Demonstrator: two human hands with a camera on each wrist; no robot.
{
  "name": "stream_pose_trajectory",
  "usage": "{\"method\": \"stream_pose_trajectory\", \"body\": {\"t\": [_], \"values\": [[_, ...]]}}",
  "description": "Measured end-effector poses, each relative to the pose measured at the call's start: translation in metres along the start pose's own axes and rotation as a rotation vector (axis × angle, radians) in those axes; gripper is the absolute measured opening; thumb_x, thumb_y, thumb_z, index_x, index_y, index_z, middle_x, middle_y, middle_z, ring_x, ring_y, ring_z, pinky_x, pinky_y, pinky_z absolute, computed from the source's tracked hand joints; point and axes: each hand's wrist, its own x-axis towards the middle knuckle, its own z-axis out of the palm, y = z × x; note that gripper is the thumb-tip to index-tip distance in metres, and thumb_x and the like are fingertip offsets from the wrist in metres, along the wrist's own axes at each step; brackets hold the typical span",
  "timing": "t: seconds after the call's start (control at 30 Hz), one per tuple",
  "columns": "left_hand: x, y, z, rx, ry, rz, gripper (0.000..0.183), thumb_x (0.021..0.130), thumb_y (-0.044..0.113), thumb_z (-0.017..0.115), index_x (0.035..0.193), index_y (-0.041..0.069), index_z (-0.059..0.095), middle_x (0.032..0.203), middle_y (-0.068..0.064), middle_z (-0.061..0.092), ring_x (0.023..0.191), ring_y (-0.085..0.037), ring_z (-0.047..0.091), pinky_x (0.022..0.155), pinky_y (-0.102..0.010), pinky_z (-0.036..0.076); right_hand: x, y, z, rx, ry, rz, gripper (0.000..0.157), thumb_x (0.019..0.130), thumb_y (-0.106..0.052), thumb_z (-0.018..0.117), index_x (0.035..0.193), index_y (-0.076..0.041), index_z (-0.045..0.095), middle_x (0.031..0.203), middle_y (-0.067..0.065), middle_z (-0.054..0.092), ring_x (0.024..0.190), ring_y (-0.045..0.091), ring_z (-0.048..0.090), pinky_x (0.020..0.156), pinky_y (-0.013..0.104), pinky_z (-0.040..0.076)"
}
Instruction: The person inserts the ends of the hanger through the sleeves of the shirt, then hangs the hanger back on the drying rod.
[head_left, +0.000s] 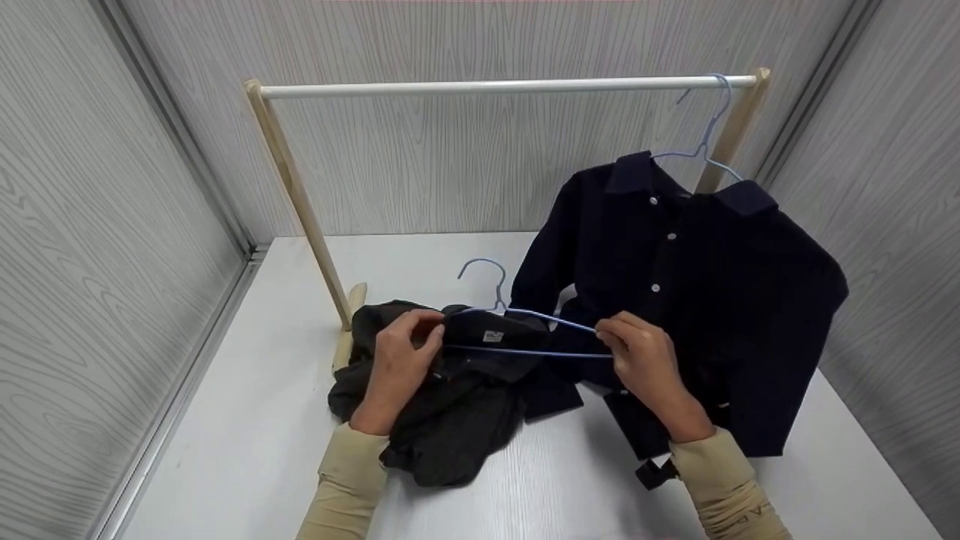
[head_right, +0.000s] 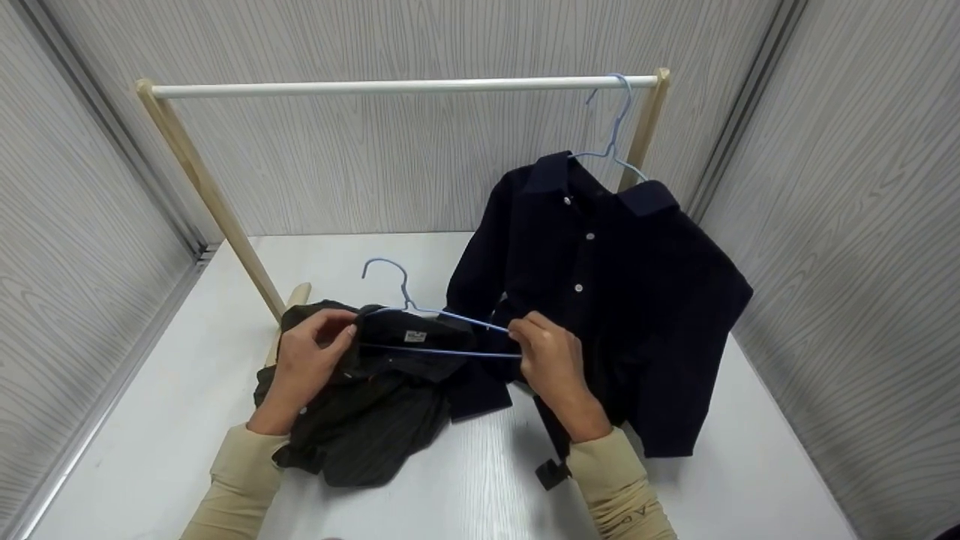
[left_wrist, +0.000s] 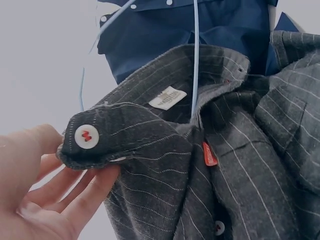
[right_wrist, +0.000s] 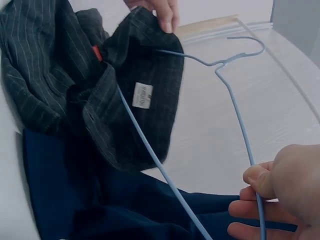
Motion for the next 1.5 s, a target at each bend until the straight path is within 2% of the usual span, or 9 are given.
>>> {"method": "stream_pose_trajectory", "body": {"t": [0.3, 0.47, 0.63, 0.77, 0.87, 0.97, 1.07, 1.27, 1.5], "values": [[-0.002, 0.012, 0.003, -0.074, -0.042, 0.048, 0.023, 0.09, 0.008, 0.07, 0.113, 0.011, 0.069, 0.108, -0.002, 0.067, 0.096, -0.009, 0.068, 0.08, -0.027, 0.058, -0.001, -0.006, 0.016, 0.069, 0.02, -0.037, 0.012, 0.082, 0.006, 0.074, 0.087, -0.005, 0.075, 0.078, 0.001, 0.067, 0.066, 0.01, 0.063, 0.06, 0.021, 0.05], [-0.001, 0.01, 0.004, -0.1, -0.021, 0.1, 0.028, 0.091, 0.008, 0.069, 0.118, 0.01, 0.068, 0.114, -0.004, 0.064, 0.101, -0.012, 0.067, 0.081, -0.028, 0.058, -0.001, -0.009, 0.022, 0.107, 0.027, -0.032, 0.009, 0.084, 0.005, 0.072, 0.087, -0.003, 0.074, 0.077, 0.002, 0.066, 0.065, 0.01, 0.061, 0.061, 0.019, 0.049], [-0.001, 0.003, 0.005, 0.039, 0.027, 0.139, 0.039, 0.089, 0.014, 0.072, 0.128, 0.012, 0.065, 0.132, -0.011, 0.057, 0.121, -0.024, 0.055, 0.098, -0.04, 0.052, -0.001, -0.011, 0.025, 0.152, 0.036, -0.025, 0.01, 0.085, 0.007, 0.07, 0.086, -0.003, 0.074, 0.076, 0.002, 0.065, 0.066, 0.009, 0.061, 0.063, 0.018, 0.05], [-0.002, -0.002, 0.006, 0.141, -0.009, 0.125, 0.05, 0.089, 0.02, 0.073, 0.137, 0.014, 0.059, 0.142, -0.013, 0.051, 0.132, -0.031, 0.046, 0.108, -0.047, 0.043, -0.002, -0.013, 0.027, 0.161, 0.053, -0.036, 0.011, 0.085, 0.008, 0.07, 0.086, -0.002, 0.073, 0.075, 0.001, 0.064, 0.065, 0.009, 0.06, 0.062, 0.018, 0.049], [-0.003, -0.005, 0.009, 0.163, -0.019, 0.134, 0.046, 0.092, 0.021, 0.07, 0.136, 0.012, 0.06, 0.133, -0.011, 0.059, 0.125, -0.029, 0.052, 0.106, -0.046, 0.045, -0.002, -0.015, 0.029, 0.162, 0.061, -0.044, 0.011, 0.084, 0.008, 0.07, 0.086, -0.003, 0.073, 0.075, 0.001, 0.064, 0.065, 0.009, 0.06, 0.062, 0.017, 0.049], [-0.004, -0.006, 0.012, 0.187, 0.013, 0.168, 0.038, 0.095, 0.02, 0.067, 0.132, 0.011, 0.064, 0.119, -0.01, 0.065, 0.11, -0.028, 0.057, 0.096, -0.043, 0.049, -0.003, -0.019, 0.032, 0.168, 0.058, -0.049, 0.012, 0.084, 0.009, 0.071, 0.086, -0.003, 0.073, 0.076, 0.002, 0.063, 0.065, 0.009, 0.059, 0.063, 0.016, 0.048], [-0.004, -0.005, 0.016, 0.202, 0.057, 0.195, 0.034, 0.098, 0.021, 0.063, 0.13, 0.011, 0.066, 0.11, -0.011, 0.064, 0.098, -0.028, 0.053, 0.089, -0.042, 0.049, -0.003, -0.024, 0.035, 0.174, 0.049, -0.052, 0.012, 0.085, 0.008, 0.071, 0.086, -0.004, 0.073, 0.076, 0.002, 0.063, 0.066, 0.009, 0.059, 0.064, 0.016, 0.047], [-0.003, -0.001, 0.022, 0.18, 0.102, 0.238, 0.032, 0.097, 0.024, 0.063, 0.124, 0.007, 0.069, 0.104, -0.012, 0.06, 0.093, -0.028, 0.048, 0.084, -0.042, 0.042, -0.002, -0.033, 0.042, 0.19, 0.022, -0.032, 0.01, 0.086, 0.004, 0.071, 0.088, -0.006, 0.073, 0.077, 0.001, 0.063, 0.068, 0.01, 0.059, 0.066, 0.017, 0.048], [0.0, 0.002, 0.027, 0.191, 0.16, 0.259, 0.02, 0.094, 0.026, 0.068, 0.095, 0.006, 0.069, 0.095, -0.01, 0.056, 0.085, -0.026, 0.042, 0.08, -0.04, 0.036, -0.004, -0.038, 0.048, 0.249, 0.008, -0.042, 0.008, 0.089, 0.001, 0.068, 0.092, -0.005, 0.073, 0.08, 0.003, 0.063, 0.07, 0.011, 0.06, 0.068, 0.017, 0.048]]}}
